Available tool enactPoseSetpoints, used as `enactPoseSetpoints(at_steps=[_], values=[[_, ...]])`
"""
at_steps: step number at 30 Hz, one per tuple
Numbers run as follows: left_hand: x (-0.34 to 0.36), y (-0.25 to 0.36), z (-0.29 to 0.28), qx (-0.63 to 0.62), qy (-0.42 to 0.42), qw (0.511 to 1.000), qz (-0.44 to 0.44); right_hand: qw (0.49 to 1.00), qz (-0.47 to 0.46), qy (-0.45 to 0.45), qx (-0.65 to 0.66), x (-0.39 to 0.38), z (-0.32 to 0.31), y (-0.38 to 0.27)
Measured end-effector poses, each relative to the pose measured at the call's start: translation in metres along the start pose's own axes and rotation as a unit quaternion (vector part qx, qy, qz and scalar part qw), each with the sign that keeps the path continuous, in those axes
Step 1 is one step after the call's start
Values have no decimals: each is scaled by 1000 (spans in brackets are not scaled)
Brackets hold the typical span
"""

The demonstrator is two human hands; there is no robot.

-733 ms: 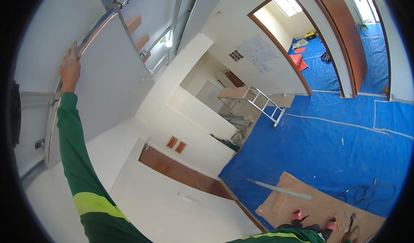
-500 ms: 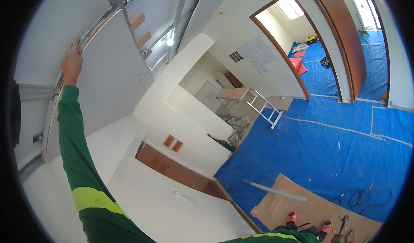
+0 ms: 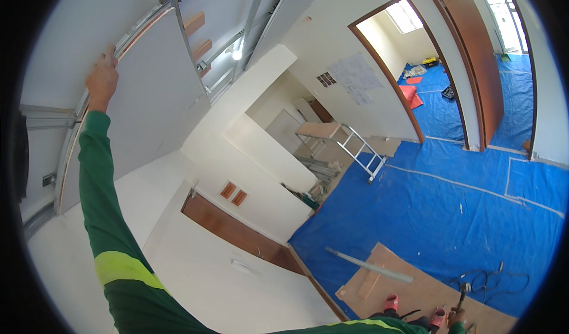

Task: The person sits on the floor and uses tin snips to cut a metal profile, then marks it with a pencil. They lift the profile to the ceiling, align it with existing tracks, and secure it using a hammer and nails. The person repeats cutting and installing steps for additional profile sections.

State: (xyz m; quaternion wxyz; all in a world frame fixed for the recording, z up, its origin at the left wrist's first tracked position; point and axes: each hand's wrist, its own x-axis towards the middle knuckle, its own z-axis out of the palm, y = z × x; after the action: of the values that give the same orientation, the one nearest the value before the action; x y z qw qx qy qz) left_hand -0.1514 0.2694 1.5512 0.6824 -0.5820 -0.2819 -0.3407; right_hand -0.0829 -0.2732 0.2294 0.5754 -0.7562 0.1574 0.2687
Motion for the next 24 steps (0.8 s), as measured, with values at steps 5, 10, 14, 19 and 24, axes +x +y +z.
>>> enactPoseSetpoints(at_steps=[5,10,14,19,24], values=[[11,-8,5,-26,-45,998,-18,1000,7,-7,3,3,-14,3],[43,-38,-1,-91,-99,989,69,977,-211,-26,24,5,16,-73],[29,-38,-2,-104,-105,986,80,914,-366,-175,1,-65,102,-372],[33,-39,2,-114,-87,984,102,721,-639,-224,150,-188,209,-692],[18,-45,11,-82,-6,991,104,470,-828,-120,281,-362,243,-947]])
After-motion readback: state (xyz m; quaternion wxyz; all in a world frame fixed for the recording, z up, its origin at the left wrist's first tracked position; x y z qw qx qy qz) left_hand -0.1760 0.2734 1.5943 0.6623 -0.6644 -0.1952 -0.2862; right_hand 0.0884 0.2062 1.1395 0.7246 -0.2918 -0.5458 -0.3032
